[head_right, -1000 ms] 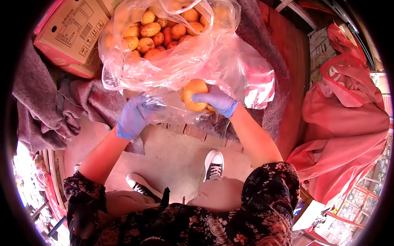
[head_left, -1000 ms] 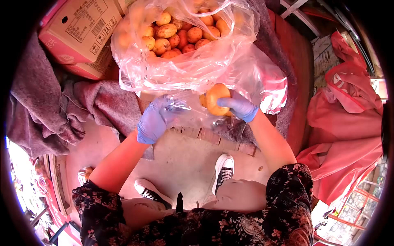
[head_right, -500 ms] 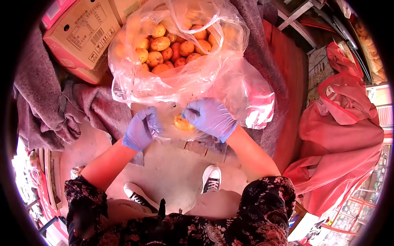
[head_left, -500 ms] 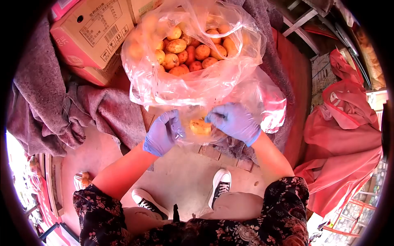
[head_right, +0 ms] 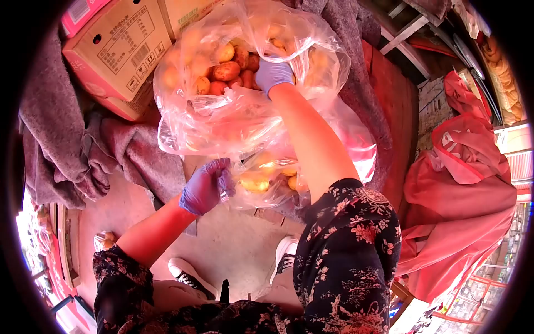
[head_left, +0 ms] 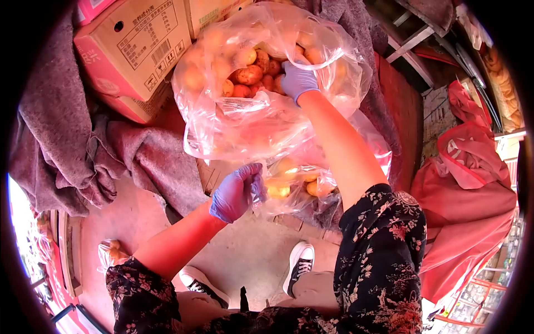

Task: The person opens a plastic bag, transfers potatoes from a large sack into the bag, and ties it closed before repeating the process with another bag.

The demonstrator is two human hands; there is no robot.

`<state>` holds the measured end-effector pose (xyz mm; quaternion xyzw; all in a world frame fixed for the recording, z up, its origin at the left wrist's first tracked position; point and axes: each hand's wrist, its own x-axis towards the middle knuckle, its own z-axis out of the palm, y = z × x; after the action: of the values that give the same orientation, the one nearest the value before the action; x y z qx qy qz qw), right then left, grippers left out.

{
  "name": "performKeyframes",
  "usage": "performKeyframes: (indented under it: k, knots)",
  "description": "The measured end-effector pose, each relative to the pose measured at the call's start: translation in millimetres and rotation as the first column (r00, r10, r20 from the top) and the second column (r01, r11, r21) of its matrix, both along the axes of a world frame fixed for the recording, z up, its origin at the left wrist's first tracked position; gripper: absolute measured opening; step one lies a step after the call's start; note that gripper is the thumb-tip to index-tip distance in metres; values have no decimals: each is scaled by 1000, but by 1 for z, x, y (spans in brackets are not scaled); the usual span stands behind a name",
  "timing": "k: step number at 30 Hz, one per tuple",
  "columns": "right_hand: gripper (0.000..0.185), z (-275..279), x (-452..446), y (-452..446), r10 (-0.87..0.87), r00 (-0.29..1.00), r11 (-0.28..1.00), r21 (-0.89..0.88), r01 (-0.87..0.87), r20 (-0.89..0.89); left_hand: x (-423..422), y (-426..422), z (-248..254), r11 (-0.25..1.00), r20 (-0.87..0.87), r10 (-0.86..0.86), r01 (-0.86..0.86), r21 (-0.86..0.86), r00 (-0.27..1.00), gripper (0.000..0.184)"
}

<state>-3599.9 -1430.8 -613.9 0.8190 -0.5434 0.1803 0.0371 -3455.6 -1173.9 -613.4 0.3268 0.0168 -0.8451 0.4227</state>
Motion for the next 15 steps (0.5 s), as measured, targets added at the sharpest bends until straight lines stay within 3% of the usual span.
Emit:
performKeyframes:
  k: [1,3,5,6,9,10,13,15]
  knots:
    - [34,3,-14,-5,11,1000,975,-223,-13,-12,1,-2,-2,1000,0,-5,5,-6,1000,17]
    - [32,19,-49,-12,-315,943,947,-104,304,-111,2,-3,-7,1000,3,-10,10,-2,1000,17]
    - [29,37,-77,-11,-216,974,976,-48,213,-62,0,-4,-13,1000,6,-12,12,15,1000,16]
    - [30,39,-79,-15,-224,966,972,40,231,-130,0,-5,-15,1000,15,-26,26,-11,1000,16]
    - [38,27,-69,-9,114,952,993,-5,-120,-285,-2,-9,-21,997,45,-42,46,-69,998,16]
    - [54,34,-56,5,64,972,996,72,-48,-226,-4,-9,-23,997,62,-36,39,-64,997,16]
    - [69,28,-40,-13,-20,860,949,262,177,-510,-3,-12,-28,998,113,-51,55,-35,992,18]
    - [78,37,-29,-25,-20,710,908,285,308,-704,-1,-12,-28,995,162,-61,72,-64,985,20]
